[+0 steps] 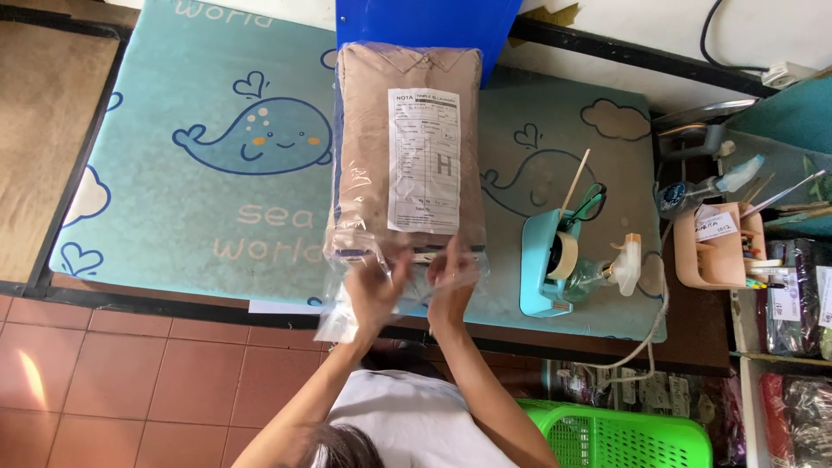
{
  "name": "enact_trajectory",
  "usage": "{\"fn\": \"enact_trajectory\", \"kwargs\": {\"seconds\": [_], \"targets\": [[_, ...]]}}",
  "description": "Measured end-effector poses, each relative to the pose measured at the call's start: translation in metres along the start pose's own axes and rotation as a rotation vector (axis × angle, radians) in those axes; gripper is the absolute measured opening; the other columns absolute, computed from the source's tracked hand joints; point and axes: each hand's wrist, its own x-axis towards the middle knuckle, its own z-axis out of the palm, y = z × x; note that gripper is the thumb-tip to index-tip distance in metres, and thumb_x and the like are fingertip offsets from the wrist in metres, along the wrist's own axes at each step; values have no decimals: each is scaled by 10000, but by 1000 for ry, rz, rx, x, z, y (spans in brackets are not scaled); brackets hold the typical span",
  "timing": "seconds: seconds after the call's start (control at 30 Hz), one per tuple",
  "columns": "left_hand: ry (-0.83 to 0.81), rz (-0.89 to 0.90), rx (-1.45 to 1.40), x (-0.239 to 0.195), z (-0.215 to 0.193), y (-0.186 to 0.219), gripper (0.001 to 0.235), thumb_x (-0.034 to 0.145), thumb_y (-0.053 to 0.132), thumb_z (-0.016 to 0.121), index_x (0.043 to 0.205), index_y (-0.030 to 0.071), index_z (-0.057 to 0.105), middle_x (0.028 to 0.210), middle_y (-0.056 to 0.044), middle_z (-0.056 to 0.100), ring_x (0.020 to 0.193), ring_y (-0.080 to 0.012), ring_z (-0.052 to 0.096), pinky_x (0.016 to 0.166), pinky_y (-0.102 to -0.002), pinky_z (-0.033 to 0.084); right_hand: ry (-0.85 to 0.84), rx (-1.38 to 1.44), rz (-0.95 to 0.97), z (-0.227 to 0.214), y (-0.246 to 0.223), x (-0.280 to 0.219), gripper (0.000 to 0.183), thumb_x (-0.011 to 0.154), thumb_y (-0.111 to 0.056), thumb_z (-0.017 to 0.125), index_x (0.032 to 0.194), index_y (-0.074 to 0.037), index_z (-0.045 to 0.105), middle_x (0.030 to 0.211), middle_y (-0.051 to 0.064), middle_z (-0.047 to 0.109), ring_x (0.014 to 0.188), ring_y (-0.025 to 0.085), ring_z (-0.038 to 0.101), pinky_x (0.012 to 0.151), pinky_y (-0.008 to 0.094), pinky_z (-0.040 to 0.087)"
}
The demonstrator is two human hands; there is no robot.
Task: The person places folded clothes into a clear plastic bag on a table. They use a tape dispenser to seal the bag, then use a wooden stick to roll and compress the contents. Finally, they cut a new plastic bag from a roll using scissors.
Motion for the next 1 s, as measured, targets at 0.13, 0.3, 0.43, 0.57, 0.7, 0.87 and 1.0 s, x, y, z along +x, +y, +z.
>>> {"fn": "enact_trajectory", "kwargs": {"seconds": [0.13,0.3,0.43,0.57,0.7,0.87,1.0], "targets": [[-682,103,746,-41,-52,-14,173,901,265,760,969,122,691,780,-90,756,631,-302,692,569,-415,519,-508,-438,203,-60,21,-14,346,1099,-363,525,921,-102,664,607,50,621,514,150,587,531,294,451],[-1394,159,809,-36,-63,122,260,1026,335,591,1158,196,767,1142,-65,796,1036,-363,720,827,-466,519,-1276,-1421,275,-77,-106,-18,428,1039,-421,430,1217,-190,743,1263,-17,783,1117,225,722,925,405,484],[-658,639,256,25,-9,147,145,1024,9,572,1152,29,635,1088,-152,691,998,-345,634,859,-464,524,-719,-1163,-190,-47,-150,0,294,1089,-124,445,1091,-162,736,905,40,792,811,202,757,787,340,590],[-131,844,929,104,61,62,457,1083,181,558,1500,-6,575,1565,-261,537,1535,-412,387,1256,-575,229,-423,-826,-855,18,-95,67,446,1150,-140,478,1595,-136,504,1586,164,543,1459,378,486,1183,534,396],[-72,752,1225,103,56,41,644,1055,305,510,1628,22,428,1642,-229,469,1575,-400,319,1281,-584,147,-406,-1194,-985,42,-23,104,537,1176,-335,410,1685,-169,369,1694,147,405,1552,430,324,1194,699,248],[-66,719,1278,100,53,22,654,1077,345,475,1649,40,391,1711,-205,355,1604,-404,235,1284,-606,108,-384,-1317,-839,36,-8,98,576,1161,-377,327,1726,-306,240,1790,27,180,1601,448,173,1150,751,293],[-99,710,1268,103,51,19,664,1083,361,455,1660,44,364,1718,-212,330,1608,-414,213,1281,-634,102,-348,-1351,-854,32,0,102,584,1163,-442,307,1730,-334,222,1796,3,147,1615,432,144,1127,744,343]]}}
